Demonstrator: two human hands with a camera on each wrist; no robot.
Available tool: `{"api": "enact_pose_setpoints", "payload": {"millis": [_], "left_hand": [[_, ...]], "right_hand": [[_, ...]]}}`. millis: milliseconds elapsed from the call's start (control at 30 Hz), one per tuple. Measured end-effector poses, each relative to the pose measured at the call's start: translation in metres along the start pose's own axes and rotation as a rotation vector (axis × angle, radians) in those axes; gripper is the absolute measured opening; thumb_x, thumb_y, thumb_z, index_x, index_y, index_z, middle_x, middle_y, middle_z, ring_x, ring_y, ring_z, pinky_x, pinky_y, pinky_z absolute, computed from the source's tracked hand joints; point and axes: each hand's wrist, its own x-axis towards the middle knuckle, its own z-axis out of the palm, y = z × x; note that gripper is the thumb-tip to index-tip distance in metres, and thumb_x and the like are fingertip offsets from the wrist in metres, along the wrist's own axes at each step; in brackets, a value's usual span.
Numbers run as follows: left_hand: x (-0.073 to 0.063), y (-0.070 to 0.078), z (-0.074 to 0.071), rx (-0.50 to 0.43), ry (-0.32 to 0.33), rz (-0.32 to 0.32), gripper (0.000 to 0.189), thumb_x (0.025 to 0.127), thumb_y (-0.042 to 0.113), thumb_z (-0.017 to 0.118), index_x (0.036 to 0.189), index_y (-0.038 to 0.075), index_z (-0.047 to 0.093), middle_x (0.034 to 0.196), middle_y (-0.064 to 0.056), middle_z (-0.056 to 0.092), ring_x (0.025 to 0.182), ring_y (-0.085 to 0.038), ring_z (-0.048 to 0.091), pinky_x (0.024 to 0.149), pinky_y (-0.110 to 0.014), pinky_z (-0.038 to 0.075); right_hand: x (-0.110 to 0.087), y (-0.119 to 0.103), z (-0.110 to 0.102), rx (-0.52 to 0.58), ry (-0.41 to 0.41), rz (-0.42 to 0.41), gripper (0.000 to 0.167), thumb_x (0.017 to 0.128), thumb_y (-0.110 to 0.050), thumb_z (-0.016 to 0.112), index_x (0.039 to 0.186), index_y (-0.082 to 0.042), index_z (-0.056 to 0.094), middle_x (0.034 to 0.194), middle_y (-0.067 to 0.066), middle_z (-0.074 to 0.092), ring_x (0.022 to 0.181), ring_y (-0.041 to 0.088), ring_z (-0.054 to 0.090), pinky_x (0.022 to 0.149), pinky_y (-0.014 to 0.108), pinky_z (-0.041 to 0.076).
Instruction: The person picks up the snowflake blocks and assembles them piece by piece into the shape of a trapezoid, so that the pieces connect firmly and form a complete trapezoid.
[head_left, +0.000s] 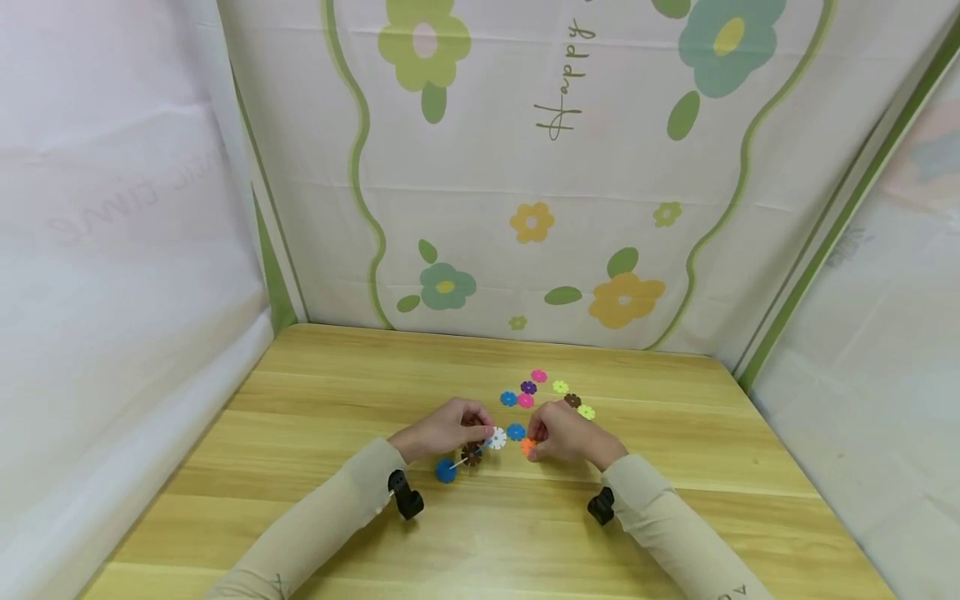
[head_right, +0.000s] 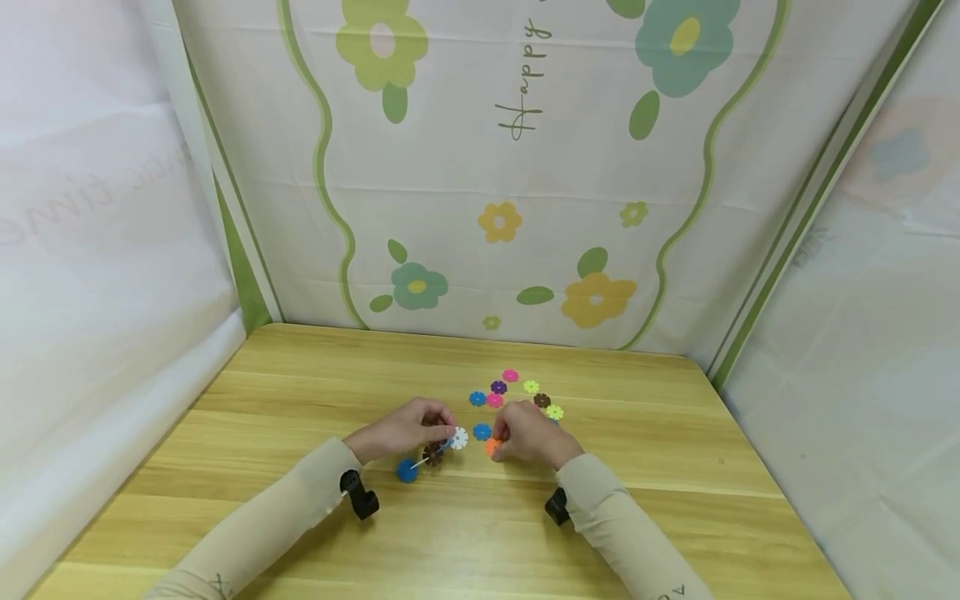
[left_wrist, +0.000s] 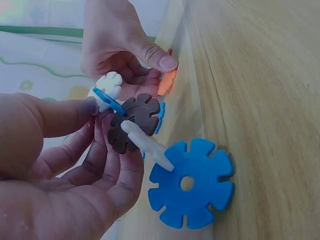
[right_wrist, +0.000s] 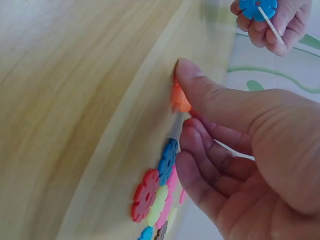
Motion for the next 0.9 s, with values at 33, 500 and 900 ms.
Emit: {"api": "enact_pose_setpoints", "payload": {"millis": [33,500,900], "left_hand": [[0.0,0.0,0.0,-0.001,0.0,0.0,0.015,0.109,0.021,0.062,0.108,0.008,0.071,0.097,-0.005,0.067,0.083,-0.016,0.057,0.077,-0.028,0.05],[0.0,-0.001,0.001,-0.015,0.0,0.003,0.017,0.109,0.021,0.062,0.111,0.008,0.072,0.096,-0.003,0.066,0.082,-0.015,0.054,0.074,-0.027,0.047],[-0.001,-0.002,0.0,0.023,0.016,0.009,0.018,0.107,0.028,0.066,0.106,0.011,0.072,0.095,-0.002,0.066,0.082,-0.015,0.054,0.073,-0.028,0.047]], "right_hand": [[0.0,0.0,-0.001,0.018,-0.01,0.01,0.017,0.084,-0.01,0.09,0.092,-0.007,0.075,0.087,-0.002,0.072,0.076,0.007,0.064,0.071,0.023,0.057],[-0.002,0.002,-0.011,0.279,0.08,-0.05,0.006,0.097,-0.014,0.078,0.098,-0.01,0.073,0.093,0.001,0.074,0.085,0.017,0.07,0.075,0.025,0.058],[-0.007,-0.002,0.002,0.437,0.232,-0.105,0.006,0.097,-0.011,0.077,0.099,-0.009,0.072,0.095,0.009,0.074,0.087,0.039,0.073,0.075,0.04,0.063]]}}
